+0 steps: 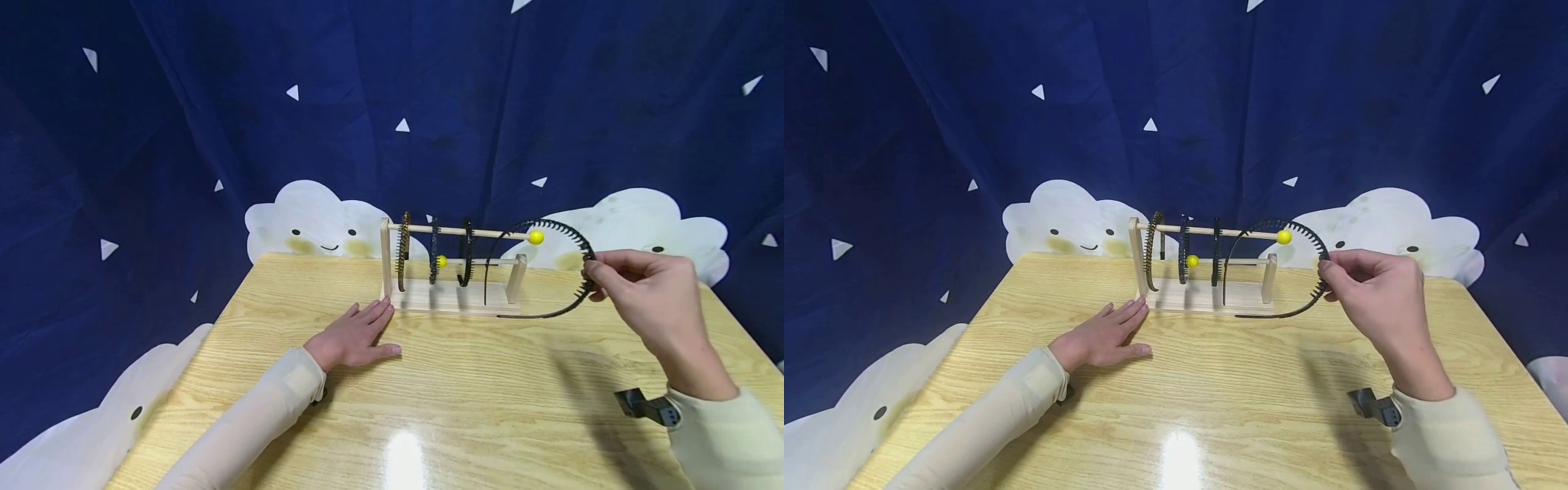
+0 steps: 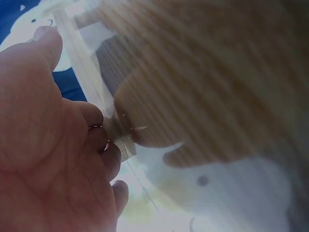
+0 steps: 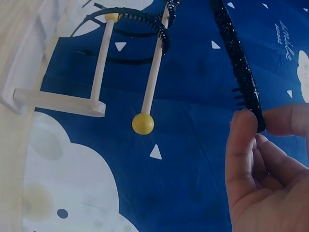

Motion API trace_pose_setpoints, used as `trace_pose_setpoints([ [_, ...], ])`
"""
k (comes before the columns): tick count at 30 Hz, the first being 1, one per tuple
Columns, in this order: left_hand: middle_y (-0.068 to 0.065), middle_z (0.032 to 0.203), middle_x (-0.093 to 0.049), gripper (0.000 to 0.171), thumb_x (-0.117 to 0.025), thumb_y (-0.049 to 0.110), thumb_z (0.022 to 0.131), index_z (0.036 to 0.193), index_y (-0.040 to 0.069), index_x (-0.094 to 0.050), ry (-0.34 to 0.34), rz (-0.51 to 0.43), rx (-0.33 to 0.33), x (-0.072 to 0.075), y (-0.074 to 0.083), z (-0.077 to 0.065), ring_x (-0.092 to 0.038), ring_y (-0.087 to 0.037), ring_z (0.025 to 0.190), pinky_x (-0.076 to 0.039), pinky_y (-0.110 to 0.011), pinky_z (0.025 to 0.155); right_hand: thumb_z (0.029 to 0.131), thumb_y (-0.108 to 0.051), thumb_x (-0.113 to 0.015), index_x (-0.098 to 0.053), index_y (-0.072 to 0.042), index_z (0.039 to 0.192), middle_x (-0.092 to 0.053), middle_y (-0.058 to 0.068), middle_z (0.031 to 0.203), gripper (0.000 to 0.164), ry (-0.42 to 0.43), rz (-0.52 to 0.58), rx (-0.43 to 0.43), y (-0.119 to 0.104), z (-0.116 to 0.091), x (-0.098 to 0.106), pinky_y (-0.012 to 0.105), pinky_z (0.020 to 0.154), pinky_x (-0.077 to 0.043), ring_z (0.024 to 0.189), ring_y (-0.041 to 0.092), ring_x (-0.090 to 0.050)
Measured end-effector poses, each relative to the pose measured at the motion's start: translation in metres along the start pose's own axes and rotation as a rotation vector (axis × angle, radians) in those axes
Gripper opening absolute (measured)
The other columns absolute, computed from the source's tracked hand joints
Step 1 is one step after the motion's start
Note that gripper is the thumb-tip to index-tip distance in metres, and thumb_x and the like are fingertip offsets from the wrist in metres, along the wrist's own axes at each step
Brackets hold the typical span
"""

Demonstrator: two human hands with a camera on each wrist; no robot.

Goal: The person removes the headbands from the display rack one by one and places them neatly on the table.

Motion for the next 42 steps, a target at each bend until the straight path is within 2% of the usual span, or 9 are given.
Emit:
trace_pose_setpoints([
  [7,-0.009,0.168,-0.005,0.093,-0.033,0.073,0.098,0.162,0.008,-0.014,-0.003,-0.001,0.0,-0.001,0.0,0.0,-0.009,-0.026,0.153,-0.011,-0.052,0.121,0.093,-0.018,-0.073,-0.077,0.003,0.102,-0.073,-0.011,0.075,0.024,-0.065,-0.066,0.011,0.003,-0.005,-0.013,0.016,0.054,-0.048,0.059,0.007,-0.068],
  [18,-0.008,0.168,-0.003,0.092,-0.031,0.073,0.098,0.162,0.008,-0.012,-0.011,0.019,0.007,-0.002,-0.001,0.002,-0.007,-0.024,0.153,-0.01,-0.051,0.122,0.096,-0.017,-0.07,-0.077,0.0,0.099,-0.074,0.0,0.079,0.018,-0.223,-0.125,0.061,0.01,-0.013,-0.046,0.019,0.055,-0.052,0.061,0.01,-0.068],
  [24,-0.008,0.168,-0.003,0.092,-0.031,0.072,0.099,0.162,0.008,-0.012,-0.017,0.013,0.006,-0.002,-0.001,0.001,-0.007,-0.024,0.153,-0.01,-0.051,0.122,0.097,-0.017,-0.067,-0.077,0.001,0.1,-0.074,0.008,0.082,0.021,-0.311,-0.145,0.055,0.014,-0.016,-0.065,0.023,0.054,-0.054,0.061,0.013,-0.068],
  [29,-0.009,0.168,-0.005,0.092,-0.032,0.072,0.099,0.162,0.007,-0.013,-0.012,0.01,0.002,0.001,0.001,-0.001,-0.008,-0.025,0.153,-0.01,-0.052,0.121,0.098,-0.019,-0.066,-0.077,0.001,0.103,-0.074,0.005,0.081,0.023,-0.376,-0.169,0.042,0.018,-0.018,-0.081,0.026,0.054,-0.053,0.063,0.013,-0.067],
  [42,-0.009,0.168,-0.005,0.092,-0.032,0.072,0.098,0.162,0.008,-0.013,-0.004,0.009,0.0,0.001,0.0,-0.001,-0.009,-0.026,0.153,-0.01,-0.052,0.121,0.097,-0.005,-0.064,-0.077,0.003,0.104,-0.074,0.008,0.085,0.016,-0.504,-0.139,0.037,0.03,-0.025,-0.116,0.028,0.055,-0.055,0.065,0.018,-0.068],
])
Point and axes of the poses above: each hand's wrist, its own z-axis towards the middle knuckle, its own x-axis out of the back of the hand, y = z × x, the point moved 10 cm from there along z, towards the middle knuckle
